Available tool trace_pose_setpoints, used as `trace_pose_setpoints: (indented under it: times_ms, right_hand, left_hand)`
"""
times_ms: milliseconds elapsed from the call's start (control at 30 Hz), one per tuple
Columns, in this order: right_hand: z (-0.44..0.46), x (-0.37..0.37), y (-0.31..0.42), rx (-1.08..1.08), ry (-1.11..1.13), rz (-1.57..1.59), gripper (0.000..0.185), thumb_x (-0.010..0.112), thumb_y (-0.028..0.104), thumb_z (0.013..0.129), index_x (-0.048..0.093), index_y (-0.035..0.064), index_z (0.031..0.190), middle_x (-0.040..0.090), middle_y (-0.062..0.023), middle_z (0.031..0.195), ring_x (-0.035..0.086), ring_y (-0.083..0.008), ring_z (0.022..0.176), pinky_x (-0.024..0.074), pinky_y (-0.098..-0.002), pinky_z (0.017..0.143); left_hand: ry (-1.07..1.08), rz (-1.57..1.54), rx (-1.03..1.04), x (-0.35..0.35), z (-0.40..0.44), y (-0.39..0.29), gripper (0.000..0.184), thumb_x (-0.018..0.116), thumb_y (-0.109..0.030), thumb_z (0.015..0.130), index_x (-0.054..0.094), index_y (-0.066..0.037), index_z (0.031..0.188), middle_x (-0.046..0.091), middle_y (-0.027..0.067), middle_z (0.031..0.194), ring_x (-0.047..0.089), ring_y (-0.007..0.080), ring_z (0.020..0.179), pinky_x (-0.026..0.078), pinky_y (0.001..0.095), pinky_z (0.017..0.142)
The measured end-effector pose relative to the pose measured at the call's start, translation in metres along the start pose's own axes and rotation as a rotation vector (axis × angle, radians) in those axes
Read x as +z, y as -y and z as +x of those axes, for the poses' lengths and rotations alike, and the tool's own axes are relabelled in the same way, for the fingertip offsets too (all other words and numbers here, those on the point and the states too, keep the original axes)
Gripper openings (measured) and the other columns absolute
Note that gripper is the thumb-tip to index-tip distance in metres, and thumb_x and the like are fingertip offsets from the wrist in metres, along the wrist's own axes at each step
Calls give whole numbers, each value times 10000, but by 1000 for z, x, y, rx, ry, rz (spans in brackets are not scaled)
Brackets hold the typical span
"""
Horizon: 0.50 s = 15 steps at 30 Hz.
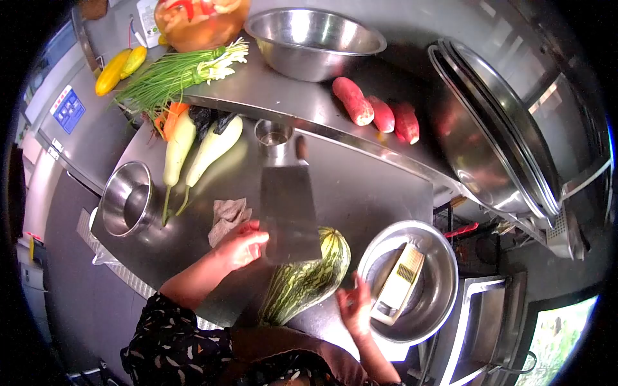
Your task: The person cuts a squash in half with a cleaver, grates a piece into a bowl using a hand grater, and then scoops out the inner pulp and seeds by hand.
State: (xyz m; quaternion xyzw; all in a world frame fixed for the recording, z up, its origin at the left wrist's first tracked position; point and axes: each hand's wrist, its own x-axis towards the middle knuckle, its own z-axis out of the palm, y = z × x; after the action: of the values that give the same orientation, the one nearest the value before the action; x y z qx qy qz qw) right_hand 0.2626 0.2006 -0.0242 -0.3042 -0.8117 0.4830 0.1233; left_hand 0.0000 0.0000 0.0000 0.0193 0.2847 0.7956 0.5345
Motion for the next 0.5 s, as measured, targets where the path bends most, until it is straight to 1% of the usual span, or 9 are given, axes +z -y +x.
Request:
trace_pose_setpoints:
  times_ms: [33,100,167,267,333,400,433,467,500]
  right_hand:
    - [3,-14,5,-79,-108,-65,726,723,113,748,335,38,1357,413,-232,1337,508,-370,1131,441,-422,941]
    - [31,-14,49,-582,-337,-521,774,753,156,715,336,31,1355,409,-253,1329,447,-401,1188,393,-460,984]
    - [18,-49,82,-593,-275,-699,807,772,201,688,347,42,1354,411,-237,1332,378,-418,1245,337,-496,1021]
    - [13,-72,117,-713,-85,-830,704,749,250,708,430,95,1316,427,-166,1344,321,-421,1287,304,-516,1037]
    - [12,-81,112,-843,-21,-796,524,702,195,711,543,89,1199,542,-131,1217,481,-343,1163,360,-498,992]
    - [4,-92,101,-862,43,-604,434,679,128,672,601,88,1097,647,-87,1016,631,-270,906,451,-438,891]
    - [0,-99,93,-891,30,-633,432,676,100,643,610,80,1070,657,-84,963,645,-264,826,499,-378,776]
    - [-11,-106,87,-827,49,-622,401,680,92,660,617,75,1056,659,-86,929,647,-262,805,505,-363,716]
    - [-18,-108,81,-771,55,-608,370,683,84,677,624,70,1042,662,-88,896,650,-260,783,510,-349,656]
  left_hand:
    - [54,-67,-55,12,-10,2,158,578,-6,844,619,-134,927,655,37,839,634,130,769,504,290,621]
    - [24,114,-66,28,-35,-22,124,581,-13,827,606,-96,916,643,22,830,620,102,753,483,245,599]
    - [307,60,-281,42,-58,4,91,565,-35,848,579,-98,912,582,-11,786,583,85,696,496,251,650]
    - [253,165,-362,91,-77,16,242,562,-58,808,573,-17,1047,626,47,890,620,113,788,507,261,732]
    - [161,238,-424,84,-85,35,407,548,-76,768,548,48,1155,654,111,991,639,146,865,502,258,789]
    - [54,276,-226,90,-95,42,350,561,-149,811,582,26,1113,652,134,995,646,195,866,505,326,819]
    - [247,194,-303,79,-85,37,307,578,-235,893,576,-3,1095,626,119,989,629,191,903,530,347,793]
    - [298,42,-221,78,-79,46,357,535,-321,921,591,-2,1069,638,137,983,637,222,888,525,376,803]
    - [569,76,-126,78,-76,35,393,521,-345,928,563,-2,1114,623,161,1047,624,260,941,509,401,835]
